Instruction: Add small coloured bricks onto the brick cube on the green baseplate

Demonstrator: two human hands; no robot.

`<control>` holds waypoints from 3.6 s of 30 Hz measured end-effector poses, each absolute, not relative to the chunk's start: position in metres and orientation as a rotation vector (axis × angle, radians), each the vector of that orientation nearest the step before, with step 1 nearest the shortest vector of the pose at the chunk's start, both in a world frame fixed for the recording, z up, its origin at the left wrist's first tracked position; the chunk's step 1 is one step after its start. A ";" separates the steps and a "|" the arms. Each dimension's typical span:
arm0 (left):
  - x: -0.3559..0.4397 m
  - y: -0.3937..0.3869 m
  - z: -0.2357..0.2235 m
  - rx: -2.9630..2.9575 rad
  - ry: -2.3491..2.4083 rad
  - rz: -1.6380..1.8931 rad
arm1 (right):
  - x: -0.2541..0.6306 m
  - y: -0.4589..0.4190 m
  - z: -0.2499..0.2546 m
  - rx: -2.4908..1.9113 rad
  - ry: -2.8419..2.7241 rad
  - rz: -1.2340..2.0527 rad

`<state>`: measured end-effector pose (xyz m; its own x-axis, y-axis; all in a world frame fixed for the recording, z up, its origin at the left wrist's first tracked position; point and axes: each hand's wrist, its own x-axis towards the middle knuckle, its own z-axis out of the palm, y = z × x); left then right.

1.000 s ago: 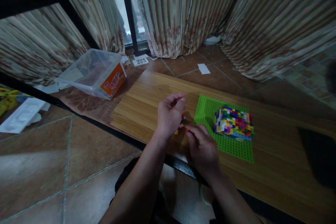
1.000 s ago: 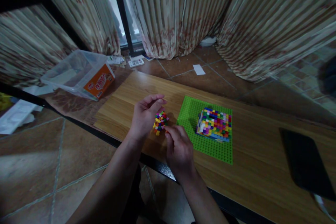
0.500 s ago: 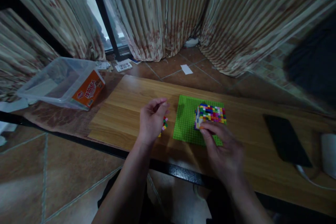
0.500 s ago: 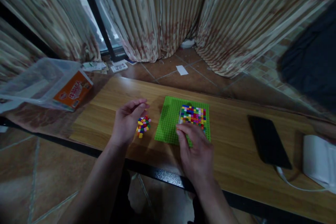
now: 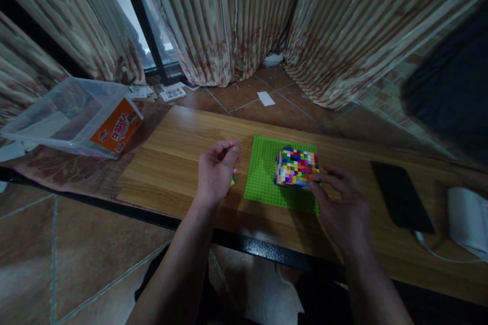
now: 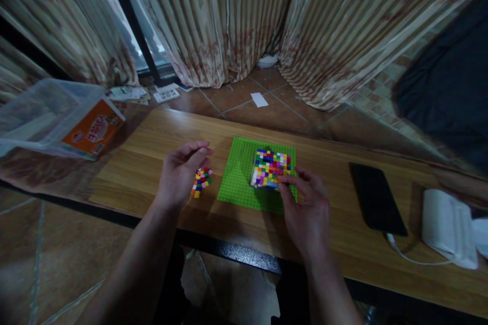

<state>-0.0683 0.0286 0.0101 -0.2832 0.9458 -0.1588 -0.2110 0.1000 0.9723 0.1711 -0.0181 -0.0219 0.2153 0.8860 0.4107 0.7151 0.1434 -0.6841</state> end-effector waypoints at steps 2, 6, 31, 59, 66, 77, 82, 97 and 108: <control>-0.068 0.028 0.011 0.807 1.337 1.405 | 0.171 -0.017 -0.023 -1.612 -1.497 0.290; -0.068 0.028 0.013 0.813 1.343 1.415 | 0.168 -0.013 -0.026 -1.589 -1.281 0.494; -0.072 0.028 0.012 0.825 1.352 1.419 | 0.160 -0.004 -0.040 -1.282 -0.743 0.951; -0.084 0.031 0.010 0.805 1.276 1.537 | 0.053 -0.040 -0.036 -1.248 -1.886 0.570; -0.088 0.031 0.011 0.802 1.261 1.567 | 0.033 -0.034 -0.050 -1.305 -1.999 0.242; -0.094 0.031 0.012 0.781 1.249 1.577 | 0.017 -0.031 -0.057 -1.469 -2.094 0.029; -0.095 0.031 0.013 0.760 1.256 1.558 | 0.025 -0.029 -0.057 -1.329 -2.040 0.197; -0.090 0.032 0.011 0.780 1.262 1.557 | 0.083 -0.030 -0.021 -1.244 -1.820 0.478; -0.082 0.031 0.016 0.754 1.304 1.488 | 0.159 -0.020 -0.015 -1.503 -1.716 -0.009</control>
